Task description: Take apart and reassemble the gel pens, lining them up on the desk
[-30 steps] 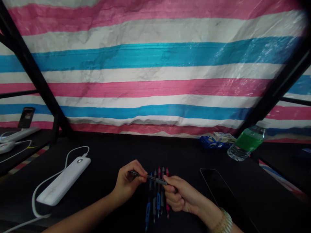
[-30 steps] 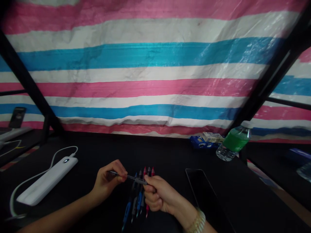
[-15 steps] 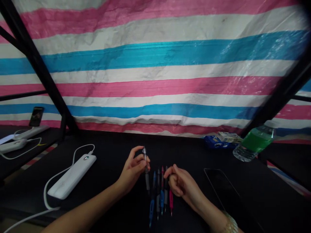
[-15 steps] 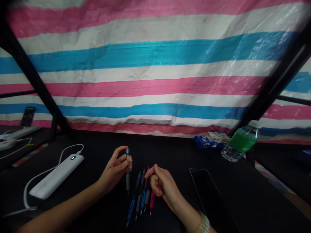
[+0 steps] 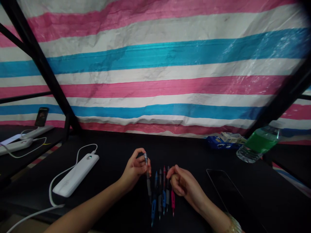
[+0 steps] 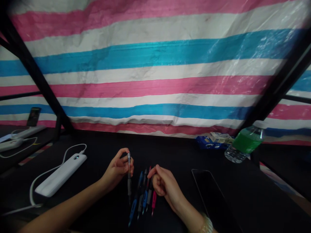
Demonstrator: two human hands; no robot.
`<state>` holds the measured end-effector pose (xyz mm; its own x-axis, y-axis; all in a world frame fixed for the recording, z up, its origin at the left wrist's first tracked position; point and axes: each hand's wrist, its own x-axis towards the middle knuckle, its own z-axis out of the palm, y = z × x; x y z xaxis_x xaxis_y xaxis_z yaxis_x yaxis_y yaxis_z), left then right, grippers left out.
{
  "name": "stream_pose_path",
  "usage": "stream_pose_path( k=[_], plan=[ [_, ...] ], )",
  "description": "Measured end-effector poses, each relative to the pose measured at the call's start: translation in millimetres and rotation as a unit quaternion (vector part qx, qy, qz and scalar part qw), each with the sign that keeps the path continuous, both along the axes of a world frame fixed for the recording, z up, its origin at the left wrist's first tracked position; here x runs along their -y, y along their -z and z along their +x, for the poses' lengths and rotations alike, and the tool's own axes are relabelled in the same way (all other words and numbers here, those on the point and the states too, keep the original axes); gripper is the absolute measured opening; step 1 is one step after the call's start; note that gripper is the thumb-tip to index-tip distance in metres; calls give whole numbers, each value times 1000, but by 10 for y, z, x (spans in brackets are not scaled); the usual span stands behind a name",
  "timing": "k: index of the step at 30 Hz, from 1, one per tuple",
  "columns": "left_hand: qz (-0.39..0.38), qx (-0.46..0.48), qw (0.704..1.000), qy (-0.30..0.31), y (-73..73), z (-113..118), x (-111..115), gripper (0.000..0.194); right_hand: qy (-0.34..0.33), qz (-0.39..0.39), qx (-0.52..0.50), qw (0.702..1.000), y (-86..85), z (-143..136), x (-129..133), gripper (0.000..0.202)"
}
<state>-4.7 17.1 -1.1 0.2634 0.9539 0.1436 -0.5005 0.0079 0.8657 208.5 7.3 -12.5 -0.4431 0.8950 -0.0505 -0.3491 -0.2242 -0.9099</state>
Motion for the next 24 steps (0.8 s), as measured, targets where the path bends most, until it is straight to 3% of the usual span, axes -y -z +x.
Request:
stream_pose_path(
  k=[11, 18, 24],
  plan=[
    [3, -6, 1000, 9, 31, -38, -66, 53, 3, -2, 2, 1000, 0, 4, -10, 43],
    [-5, -39, 999, 24, -53, -157, -86, 58, 5, 4, 10, 1000, 6, 6, -19, 44],
    [-36, -108, 993, -41, 13, -382, -28, 49, 9, 17, 16, 1000, -6, 14, -14, 44]
  ],
)
